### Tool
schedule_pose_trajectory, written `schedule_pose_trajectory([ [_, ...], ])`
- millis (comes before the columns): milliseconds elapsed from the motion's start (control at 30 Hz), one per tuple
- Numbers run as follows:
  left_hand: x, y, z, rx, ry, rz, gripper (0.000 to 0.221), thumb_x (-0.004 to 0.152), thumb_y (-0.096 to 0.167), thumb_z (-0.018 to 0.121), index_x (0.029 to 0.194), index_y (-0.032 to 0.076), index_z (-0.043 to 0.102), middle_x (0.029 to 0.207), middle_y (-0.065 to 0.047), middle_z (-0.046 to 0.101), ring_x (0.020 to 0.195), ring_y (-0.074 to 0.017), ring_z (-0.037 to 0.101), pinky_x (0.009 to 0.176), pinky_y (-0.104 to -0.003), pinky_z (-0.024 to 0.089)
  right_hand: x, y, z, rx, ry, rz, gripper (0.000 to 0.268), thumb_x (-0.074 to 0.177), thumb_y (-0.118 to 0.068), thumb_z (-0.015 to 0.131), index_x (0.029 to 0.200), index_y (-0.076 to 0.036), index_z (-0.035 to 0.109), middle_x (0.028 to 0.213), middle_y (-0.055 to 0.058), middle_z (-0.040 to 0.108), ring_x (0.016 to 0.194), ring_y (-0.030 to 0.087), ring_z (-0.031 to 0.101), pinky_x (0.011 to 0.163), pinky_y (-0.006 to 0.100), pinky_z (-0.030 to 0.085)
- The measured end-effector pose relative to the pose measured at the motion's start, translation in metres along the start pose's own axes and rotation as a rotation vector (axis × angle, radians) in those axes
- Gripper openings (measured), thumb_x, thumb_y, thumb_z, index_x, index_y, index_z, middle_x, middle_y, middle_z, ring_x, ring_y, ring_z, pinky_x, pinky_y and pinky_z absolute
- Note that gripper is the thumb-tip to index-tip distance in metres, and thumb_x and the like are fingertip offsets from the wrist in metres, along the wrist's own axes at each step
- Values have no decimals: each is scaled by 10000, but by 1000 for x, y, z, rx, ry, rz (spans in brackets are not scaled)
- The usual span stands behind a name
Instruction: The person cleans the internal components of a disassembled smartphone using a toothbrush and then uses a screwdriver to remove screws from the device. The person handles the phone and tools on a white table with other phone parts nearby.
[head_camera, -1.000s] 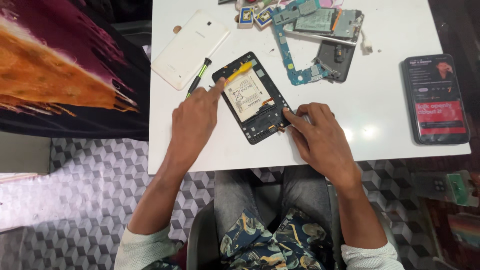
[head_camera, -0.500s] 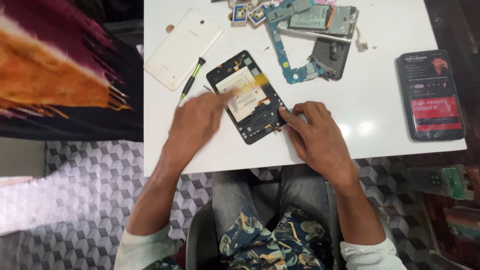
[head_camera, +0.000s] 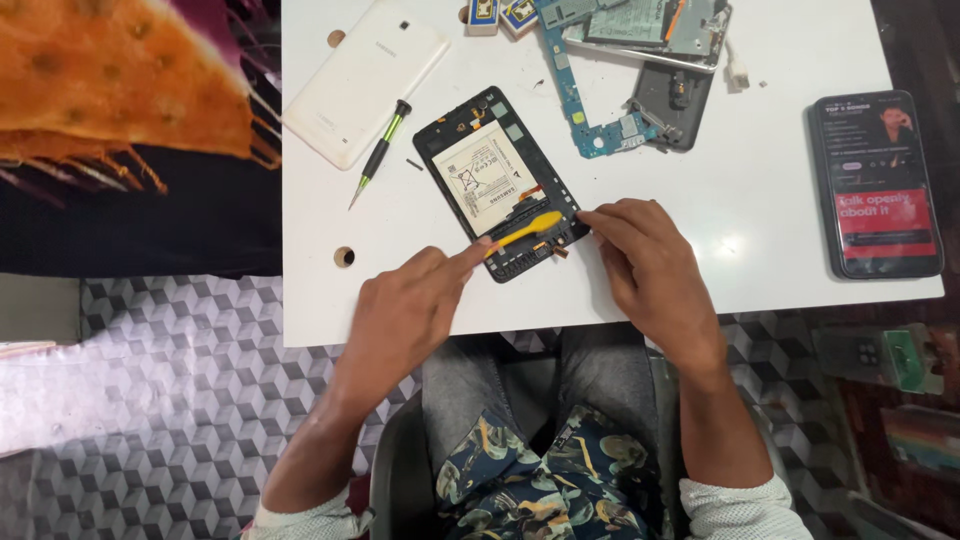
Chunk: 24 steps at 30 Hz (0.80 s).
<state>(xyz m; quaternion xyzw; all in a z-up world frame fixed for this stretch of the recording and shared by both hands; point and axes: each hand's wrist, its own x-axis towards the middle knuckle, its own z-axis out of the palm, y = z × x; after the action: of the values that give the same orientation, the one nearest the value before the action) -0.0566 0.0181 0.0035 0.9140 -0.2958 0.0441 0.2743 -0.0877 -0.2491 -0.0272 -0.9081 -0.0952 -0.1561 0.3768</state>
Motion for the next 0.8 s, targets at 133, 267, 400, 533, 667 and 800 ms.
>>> schedule_pose_trajectory([
  [133,7,4,13,83,54,4,402,963,90,645,1356,166,678,746,-82,571,537,-264,589,485,-403,472,1,-2,1,-46,39,-42,377,857,104,660,1208,-21,722,1207,129,666,1182,303,616,967,418,530],
  [267,3,7,11,74,-4,66,436,958,75,602,1385,144,649,787,-71,594,538,-243,592,475,-384,492,-1,-3,0,-73,47,-13,443,813,136,631,1198,-49,748,1183,146,631,1175,328,589,913,411,521],
  [400,-7,14,7,153,-45,-125,391,973,150,623,1359,195,667,724,-73,599,501,-253,576,444,-404,472,-2,0,0,-61,34,-16,460,802,126,650,1210,-59,755,1157,129,620,1171,326,575,929,428,503],
  [533,-22,19,12,111,-43,-68,476,949,32,568,1419,81,620,767,-90,598,527,-218,584,459,-367,497,0,0,-3,-31,14,1,468,818,135,628,1227,-58,751,1181,125,619,1178,313,573,925,414,506],
  [667,-31,20,19,132,-20,-126,438,957,44,585,1392,77,625,742,-77,606,508,-194,577,423,-356,489,-2,0,-2,-21,22,-16,459,810,131,633,1215,-48,751,1172,124,619,1168,318,576,942,412,498],
  [800,-44,22,22,204,82,44,524,894,47,596,1419,59,607,777,-74,573,593,-175,573,516,-348,499,-2,-2,-2,16,22,13,456,815,135,625,1213,-52,747,1183,118,628,1174,307,590,928,385,508],
])
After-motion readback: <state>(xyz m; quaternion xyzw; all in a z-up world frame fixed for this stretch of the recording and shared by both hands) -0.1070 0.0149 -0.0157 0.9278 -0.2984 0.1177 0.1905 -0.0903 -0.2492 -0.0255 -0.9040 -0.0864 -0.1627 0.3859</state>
